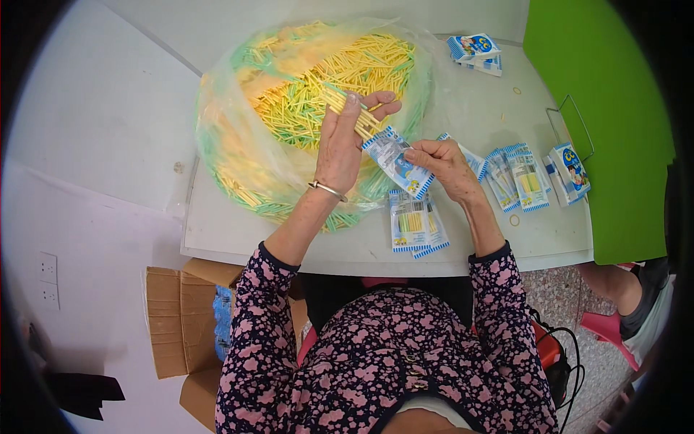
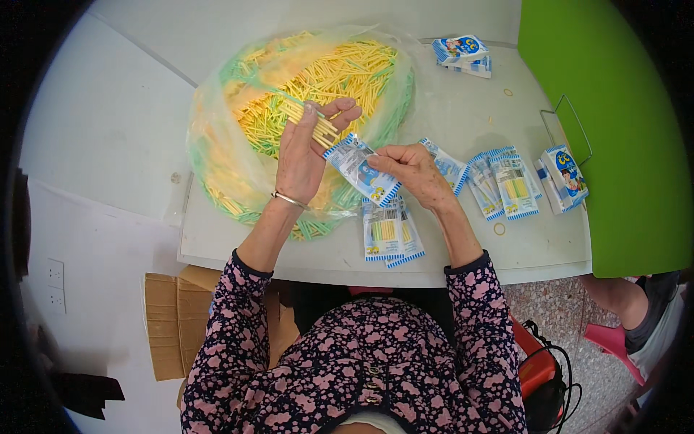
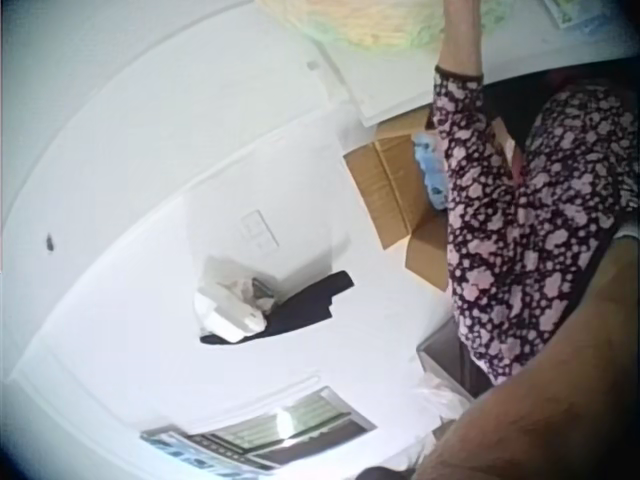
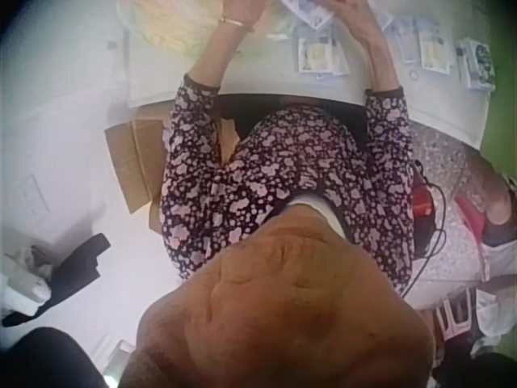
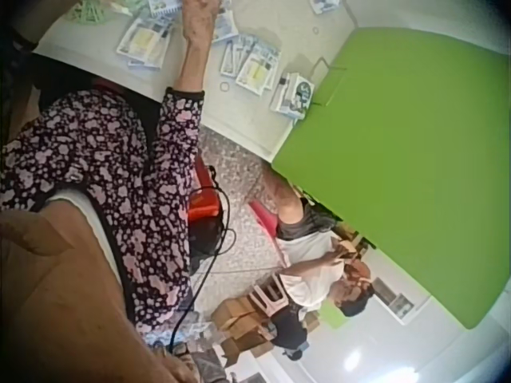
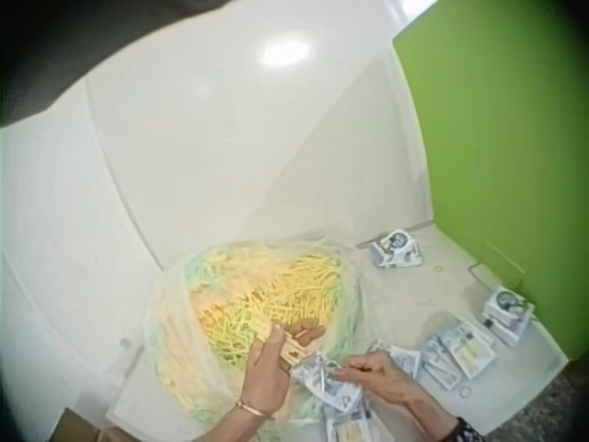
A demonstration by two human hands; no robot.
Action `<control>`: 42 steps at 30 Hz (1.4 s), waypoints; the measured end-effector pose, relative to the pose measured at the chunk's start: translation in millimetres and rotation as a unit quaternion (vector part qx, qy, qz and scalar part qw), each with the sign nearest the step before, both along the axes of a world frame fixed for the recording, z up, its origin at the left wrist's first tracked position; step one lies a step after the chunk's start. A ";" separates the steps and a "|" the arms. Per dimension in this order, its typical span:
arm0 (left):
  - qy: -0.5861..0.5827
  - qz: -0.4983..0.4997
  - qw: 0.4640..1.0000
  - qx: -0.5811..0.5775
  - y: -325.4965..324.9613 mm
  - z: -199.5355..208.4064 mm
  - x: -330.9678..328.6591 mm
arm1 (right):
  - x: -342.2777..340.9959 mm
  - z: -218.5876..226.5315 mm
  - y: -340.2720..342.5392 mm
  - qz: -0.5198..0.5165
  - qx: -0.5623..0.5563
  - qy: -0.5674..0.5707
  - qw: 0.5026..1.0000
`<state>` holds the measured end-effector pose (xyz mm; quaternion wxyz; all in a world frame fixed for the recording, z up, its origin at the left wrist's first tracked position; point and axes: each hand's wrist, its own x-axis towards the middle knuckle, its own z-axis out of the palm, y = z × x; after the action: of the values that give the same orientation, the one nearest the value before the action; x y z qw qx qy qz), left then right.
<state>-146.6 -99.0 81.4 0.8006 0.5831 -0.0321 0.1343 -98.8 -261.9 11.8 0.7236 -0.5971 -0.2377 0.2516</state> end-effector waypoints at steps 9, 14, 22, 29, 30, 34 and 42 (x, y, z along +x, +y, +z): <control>0.029 -0.005 0.999 -0.015 -2.9 -0.9 0.3 | -0.5 2.1 -2.4 0.037 0.015 0.001 0.999; 0.015 -0.003 1.000 0.005 -1.9 -1.3 1.9 | -0.5 0.5 -2.1 0.038 0.019 0.015 0.999; 0.035 0.036 0.998 0.033 -11.8 -9.8 -7.7 | 1.5 -1.9 -2.4 0.024 0.026 0.022 0.999; 0.035 -0.018 0.988 0.149 0.6 -31.9 -10.4 | 0.4 -2.7 -2.1 0.018 0.014 0.007 1.000; 0.045 -0.040 0.982 0.176 1.7 -32.0 -11.4 | 0.6 -4.0 -1.8 0.019 0.015 0.007 1.000; 0.023 -0.039 0.984 0.170 3.0 -22.3 -13.7 | 0.2 -5.6 0.3 -0.003 0.025 0.001 1.000; 0.010 -0.031 0.908 0.418 21.5 -20.0 -3.1 | 4.4 -13.8 3.9 -0.017 0.071 0.024 0.997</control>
<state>-149.6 -77.6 61.3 0.4874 0.8644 -0.0956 0.0783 -94.4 -258.0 -2.0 0.7741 -0.5418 -0.2272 0.2356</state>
